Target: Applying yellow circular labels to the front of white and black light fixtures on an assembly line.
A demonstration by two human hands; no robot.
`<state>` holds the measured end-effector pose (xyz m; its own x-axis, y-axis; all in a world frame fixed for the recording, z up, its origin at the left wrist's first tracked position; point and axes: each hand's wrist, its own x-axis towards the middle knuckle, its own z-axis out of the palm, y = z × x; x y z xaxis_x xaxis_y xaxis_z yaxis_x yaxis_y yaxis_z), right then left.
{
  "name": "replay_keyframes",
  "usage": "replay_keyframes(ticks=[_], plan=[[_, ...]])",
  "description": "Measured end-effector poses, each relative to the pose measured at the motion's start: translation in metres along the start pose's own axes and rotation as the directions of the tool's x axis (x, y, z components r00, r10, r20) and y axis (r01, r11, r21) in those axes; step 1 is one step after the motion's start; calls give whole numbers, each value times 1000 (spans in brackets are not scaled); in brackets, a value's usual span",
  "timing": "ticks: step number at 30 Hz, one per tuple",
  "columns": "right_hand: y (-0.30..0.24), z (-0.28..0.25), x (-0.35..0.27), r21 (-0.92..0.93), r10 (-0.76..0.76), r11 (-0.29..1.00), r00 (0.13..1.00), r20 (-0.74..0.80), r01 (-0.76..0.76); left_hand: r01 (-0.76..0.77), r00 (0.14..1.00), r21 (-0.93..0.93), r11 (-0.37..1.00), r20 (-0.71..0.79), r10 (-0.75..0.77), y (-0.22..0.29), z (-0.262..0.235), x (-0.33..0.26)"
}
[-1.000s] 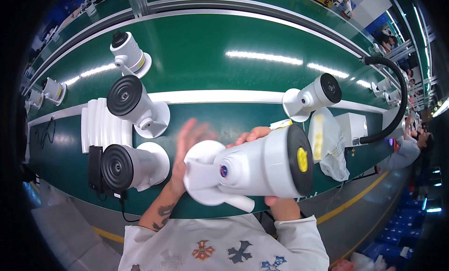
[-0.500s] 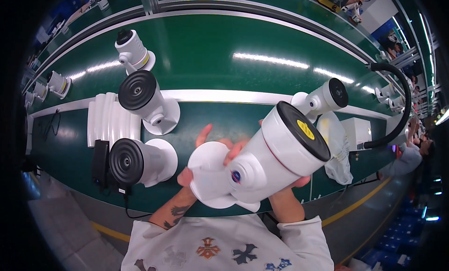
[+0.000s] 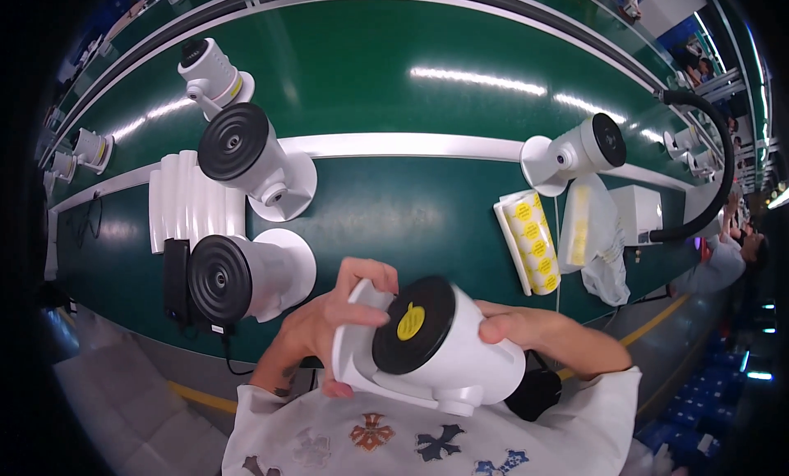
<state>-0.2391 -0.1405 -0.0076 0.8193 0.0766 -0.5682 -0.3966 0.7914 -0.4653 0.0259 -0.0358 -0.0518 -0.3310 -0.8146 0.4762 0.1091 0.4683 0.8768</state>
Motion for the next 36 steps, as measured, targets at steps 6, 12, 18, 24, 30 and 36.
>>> replay_keyframes(ticks=[6, 12, 18, 24, 30, 36], plan=[[-45, 5, 11, -392, 457, 790, 879, -134, -471, 72, 982, 232, 970, 155, -110, 27, 9, 14], [-68, -17, 10, -519, -37, 848, 966, -257, -105, 242, 963, 255, 936, -178, -201, 0, 11, -3], [-82, 6, 4, -583, -728, 622, 659, -187, 522, 32, 703, -522, 853, -595, -390, -28, 29, 9], [-44, -2, 76, -363, -884, 409, 463, 70, 837, -86, 702, -862, 499, -407, -584, -23, 35, 23], [-20, -34, 92, -383, -862, 495, 495, -105, 780, -122, 724, -820, 559, -459, -515, -43, 33, 11], [-78, -1, 90, -533, -930, 321, 366, -21, 783, -174, 779, -921, 349, -345, -524, -53, 19, 12]])
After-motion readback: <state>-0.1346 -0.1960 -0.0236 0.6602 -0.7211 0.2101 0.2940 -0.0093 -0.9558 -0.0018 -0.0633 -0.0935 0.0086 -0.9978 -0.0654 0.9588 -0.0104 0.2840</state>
